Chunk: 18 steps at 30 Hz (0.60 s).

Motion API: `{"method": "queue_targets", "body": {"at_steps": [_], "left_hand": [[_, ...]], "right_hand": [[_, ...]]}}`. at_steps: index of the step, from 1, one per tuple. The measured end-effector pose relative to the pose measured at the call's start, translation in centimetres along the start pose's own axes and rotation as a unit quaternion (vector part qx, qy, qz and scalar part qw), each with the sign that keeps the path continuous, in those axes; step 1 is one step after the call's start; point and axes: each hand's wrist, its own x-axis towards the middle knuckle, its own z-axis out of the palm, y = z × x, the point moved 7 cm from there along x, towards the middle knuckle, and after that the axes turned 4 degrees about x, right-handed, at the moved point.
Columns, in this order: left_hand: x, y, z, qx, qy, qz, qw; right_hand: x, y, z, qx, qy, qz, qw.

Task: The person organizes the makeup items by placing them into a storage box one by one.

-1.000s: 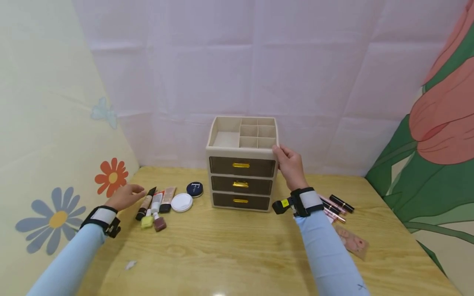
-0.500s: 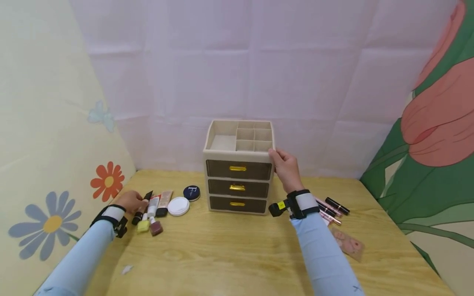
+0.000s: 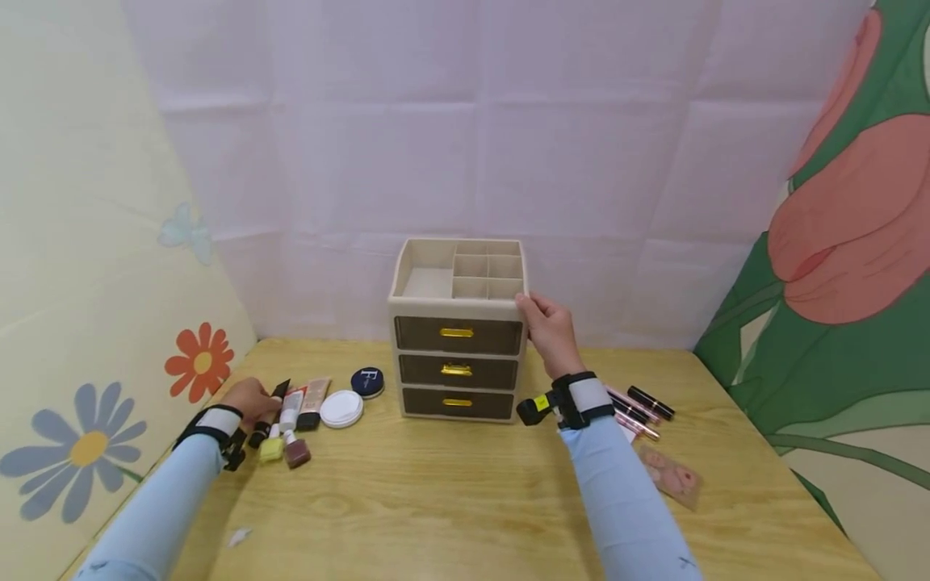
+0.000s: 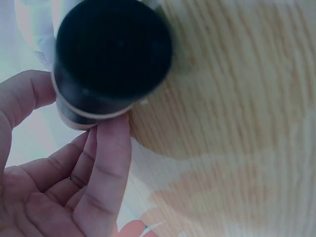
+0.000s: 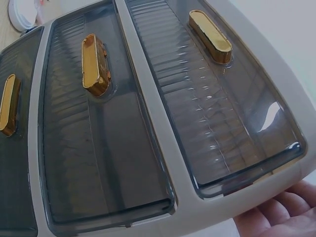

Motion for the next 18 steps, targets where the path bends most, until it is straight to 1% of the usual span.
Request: {"method": "queue_targets", "body": {"at_steps": [3,6,11,15,18], "left_hand": [[-0.2,-0.3,-0.2,-0.012,0.001,0.001,0.9999],[-0.7,-0.3,-0.7,-0.027,0.001,0.001,0.9996],[-1.4,0.1,-2.5,-0.045,0.014,0.003,0.9989],[-1.9,0.4,-4.1,-0.050,0.024,0.020,0.9983],[-2.6,1.3,-5.6,-0.053,0.037,0.048,0.9967]], "right_hand": [[0.0,0.0,0.3,0.003,-0.003,-0.004,1.0000],[0.1,0.1,0.3,0.006,-0.003,-0.005,1.0000],[0.2,0.2,0.3,0.010,-0.001,-0.001,0.9999],[0.1,0.2,0.4,0.011,-0.002,-0.001,0.9999],[0.1,0.1,0.5,0.016,-0.004,-0.002,0.9999]]}}
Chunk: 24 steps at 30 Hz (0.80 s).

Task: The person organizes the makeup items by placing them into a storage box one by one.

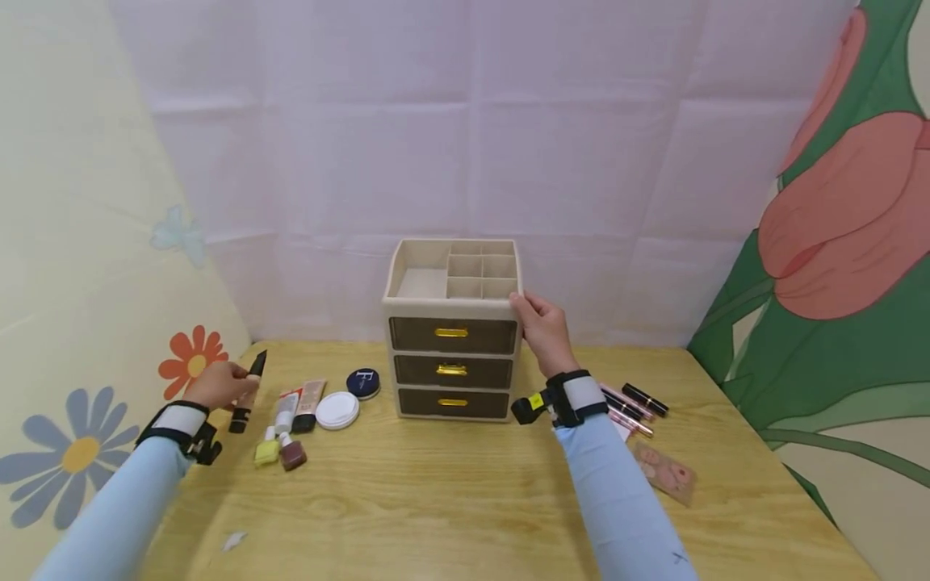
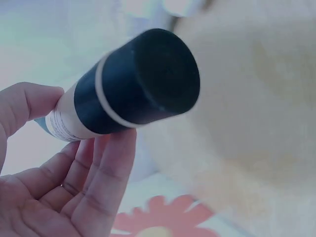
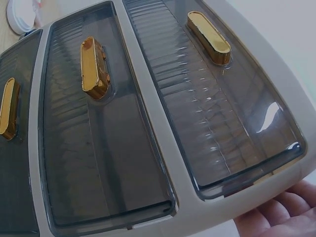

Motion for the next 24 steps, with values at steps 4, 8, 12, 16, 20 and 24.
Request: {"method": "queue_targets", "body": {"at_steps": [4,8,12,16,20,24], "left_hand": [[-0.6,2.6,-2.3,0.000,0.020,0.053,0.9984],[-0.9,5.3,-4.3,-0.003,0.038,0.086,0.9956],[-1.3,7.9,-5.7,-0.005,0.057,0.104,0.9930],[-1.8,10.6,-6.8,0.000,0.078,0.135,0.9878],[-2.2,13.3,-7.9,-0.004,0.089,0.165,0.9822],[-2.4,16.0,-8.7,-0.022,0.077,0.191,0.9783]], "right_hand": [[0.1,0.0,-0.1,0.014,0.008,-0.002,0.9999],[0.3,0.0,-0.5,0.014,0.018,-0.005,0.9997],[0.3,0.0,-0.6,0.004,0.019,-0.004,0.9998],[0.2,0.0,-0.7,0.007,0.018,-0.002,0.9998],[0.1,0.0,-0.6,0.010,0.014,0.000,0.9998],[0.0,0.0,-0.5,0.010,0.009,0.000,0.9999]]}}
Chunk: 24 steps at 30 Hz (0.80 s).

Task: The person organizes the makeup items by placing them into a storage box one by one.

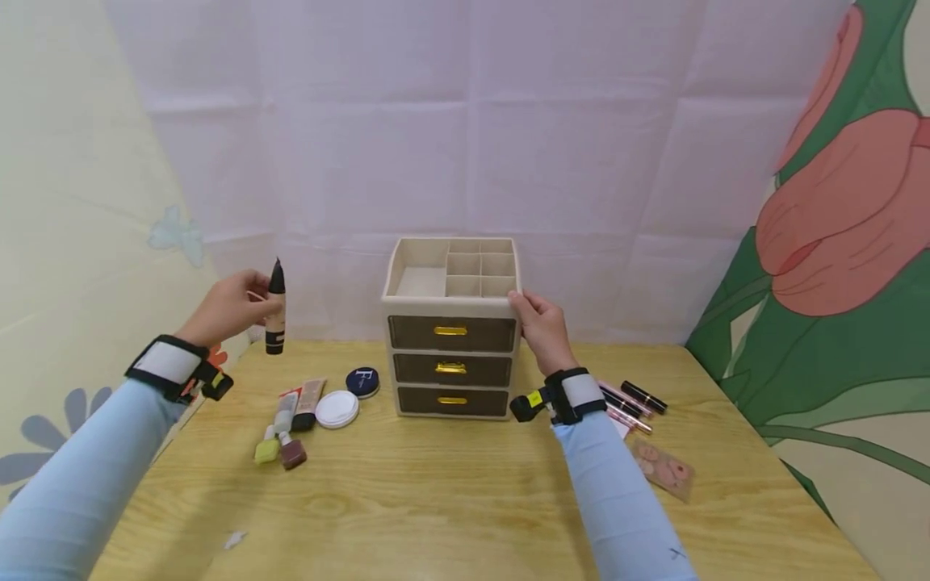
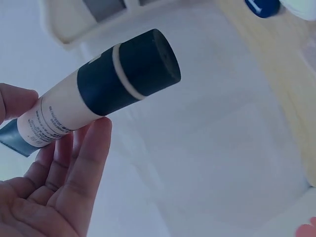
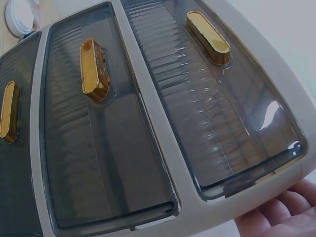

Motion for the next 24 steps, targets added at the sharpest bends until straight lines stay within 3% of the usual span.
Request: {"method": "queue_targets", "body": {"at_steps": [7,14,24], "left_hand": [[1.7,4.5,-1.2,-0.010,-0.006,0.049,0.9987],[3.4,8.7,-2.1,-0.040,-0.017,0.064,0.9970],[6.1,13.9,-1.0,-0.081,-0.046,0.088,0.9917]], "right_hand": [[-0.1,0.1,0.4,0.008,0.001,0.007,0.9999],[-0.1,0.1,0.7,0.015,0.003,-0.005,0.9999],[-0.8,0.2,0.4,0.022,0.013,-0.010,0.9996]]}}
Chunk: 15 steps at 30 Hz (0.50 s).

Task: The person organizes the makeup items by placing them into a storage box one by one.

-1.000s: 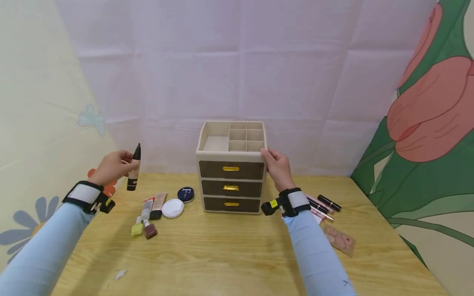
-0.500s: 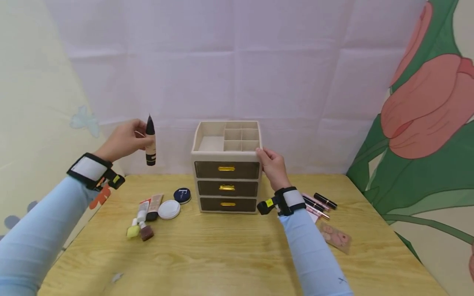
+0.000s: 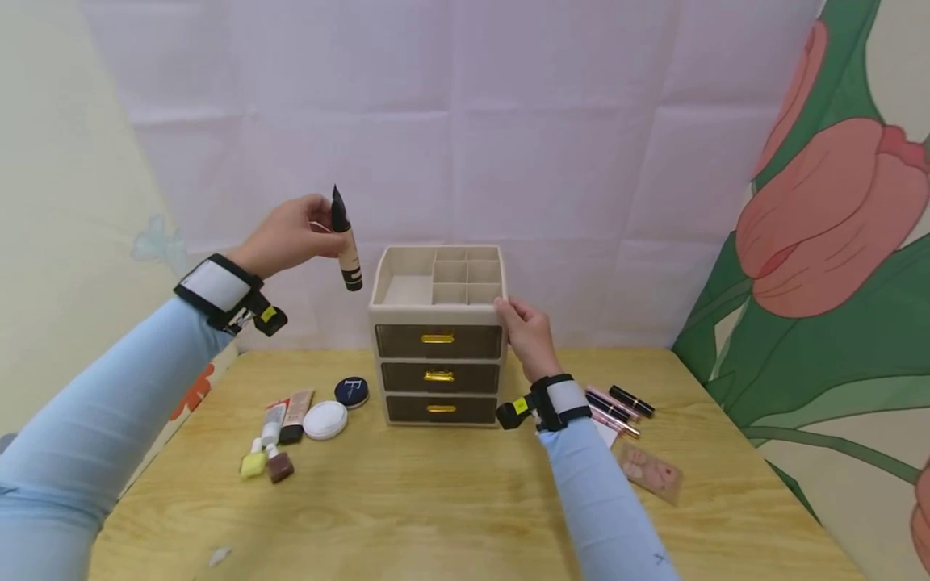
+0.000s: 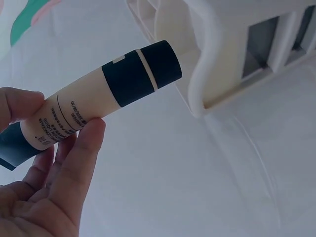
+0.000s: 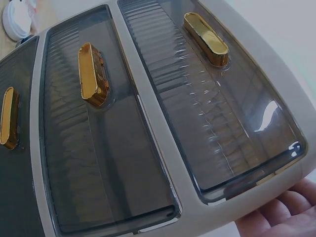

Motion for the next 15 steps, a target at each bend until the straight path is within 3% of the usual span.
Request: {"method": "queue_targets", "body": {"at_steps": [8,15], "left_hand": [[2.6,1.9,1.0,-0.005,0.007,0.016,0.9998],[4.7,2.7,2.4,-0.009,-0.001,0.004,0.9999]], "right_hand": [[0.0,0.5,0.7,-0.002,0.010,0.007,0.9999],[-0.3,1.2,1.7,-0.004,0.006,0.022,0.9997]]}}
